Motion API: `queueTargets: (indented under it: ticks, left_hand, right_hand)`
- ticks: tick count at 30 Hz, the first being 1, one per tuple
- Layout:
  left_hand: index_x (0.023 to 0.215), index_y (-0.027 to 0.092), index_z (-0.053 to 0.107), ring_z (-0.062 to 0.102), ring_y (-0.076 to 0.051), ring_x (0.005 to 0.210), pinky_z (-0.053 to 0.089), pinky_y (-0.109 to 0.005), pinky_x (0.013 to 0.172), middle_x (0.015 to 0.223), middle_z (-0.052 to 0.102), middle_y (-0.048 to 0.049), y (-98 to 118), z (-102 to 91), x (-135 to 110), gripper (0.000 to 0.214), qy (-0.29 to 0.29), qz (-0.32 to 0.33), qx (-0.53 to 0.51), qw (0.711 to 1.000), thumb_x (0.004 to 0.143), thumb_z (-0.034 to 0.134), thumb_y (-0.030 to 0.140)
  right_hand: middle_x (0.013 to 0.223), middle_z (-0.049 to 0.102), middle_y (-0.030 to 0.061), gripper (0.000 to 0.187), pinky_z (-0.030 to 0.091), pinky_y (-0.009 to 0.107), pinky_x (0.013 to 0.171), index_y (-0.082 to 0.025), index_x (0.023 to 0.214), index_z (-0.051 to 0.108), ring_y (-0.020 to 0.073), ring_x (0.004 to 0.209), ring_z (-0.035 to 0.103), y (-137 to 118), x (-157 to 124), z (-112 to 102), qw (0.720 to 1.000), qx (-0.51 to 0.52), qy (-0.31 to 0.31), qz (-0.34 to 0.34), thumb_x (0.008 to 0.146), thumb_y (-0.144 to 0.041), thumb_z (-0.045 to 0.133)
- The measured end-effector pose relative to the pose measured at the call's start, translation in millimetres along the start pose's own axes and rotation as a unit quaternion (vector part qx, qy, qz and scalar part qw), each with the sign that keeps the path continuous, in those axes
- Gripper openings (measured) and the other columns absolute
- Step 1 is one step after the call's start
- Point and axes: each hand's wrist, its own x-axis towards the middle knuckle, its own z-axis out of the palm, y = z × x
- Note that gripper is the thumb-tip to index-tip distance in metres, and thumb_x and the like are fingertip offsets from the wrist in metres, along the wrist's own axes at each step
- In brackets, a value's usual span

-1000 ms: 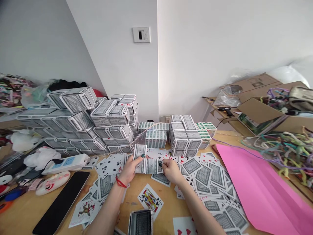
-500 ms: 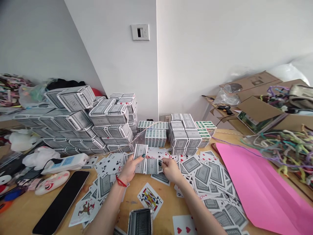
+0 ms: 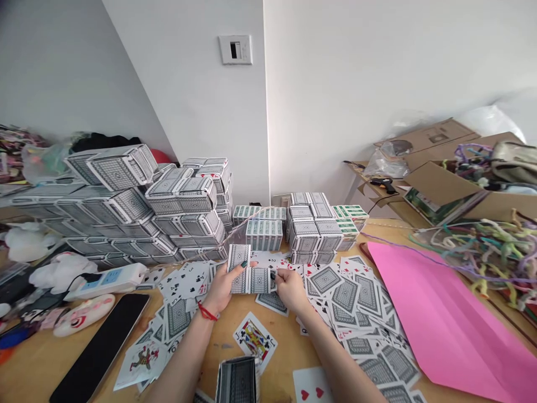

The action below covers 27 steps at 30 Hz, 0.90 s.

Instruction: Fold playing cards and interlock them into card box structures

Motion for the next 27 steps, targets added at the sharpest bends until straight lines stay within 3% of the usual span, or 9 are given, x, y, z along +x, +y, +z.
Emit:
queueTargets:
  ticks: [6,17,23,27]
  left_hand:
    - [0.105,0.013,0.062,0.061,-0.028,0.097,0.045,-0.04,0.086,0.096,0.07,-0.0107,-2.7,-1.2,1.5,0.041,0.007,-0.006,-0.017,1.0,0.07,0.064,0.034]
    - [0.098,0.016,0.064,0.059,-0.026,0.101,0.045,-0.035,0.086,0.105,0.068,-0.0072,-9.6,-0.9,4.8,0.033,0.051,0.016,0.013,0.998,0.067,0.066,0.03]
    - [0.1,0.017,0.062,0.057,-0.026,0.105,0.043,-0.037,0.089,0.11,0.065,-0.0089,-8.8,-2.2,3.7,0.036,0.037,0.011,0.022,0.999,0.068,0.068,0.031]
    - [0.098,0.015,0.061,0.062,-0.026,0.096,0.046,-0.038,0.086,0.101,0.068,-0.0088,-5.6,-4.9,2.0,0.042,-0.013,-0.007,0.052,0.999,0.06,0.075,0.024]
  right_hand:
    - [0.037,0.049,-0.0062,0.018,0.025,0.017,0.026,-0.022,0.055,0.035,0.009,0.024,0.043,-1.6,-3.6,3.6,0.996,0.043,-0.054,0.053,0.072,-0.029,0.038]
    - [0.037,0.052,-0.0062,0.018,0.029,0.015,0.023,-0.021,0.058,0.039,0.0085,0.023,0.045,-1.3,-4.7,2.7,0.988,0.111,-0.093,0.061,0.072,-0.032,0.042]
    - [0.039,0.049,-0.0077,0.021,0.027,0.015,0.023,-0.021,0.06,0.04,0.0074,0.024,0.043,-3.1,-6.6,1.7,0.987,0.139,-0.075,0.033,0.074,-0.036,0.046]
    - [0.041,0.049,-0.007,0.031,0.026,0.016,0.026,-0.021,0.06,0.038,0.0063,0.025,0.04,-4.2,-9.5,-1.5,0.985,0.163,-0.061,0.008,0.077,-0.046,0.045]
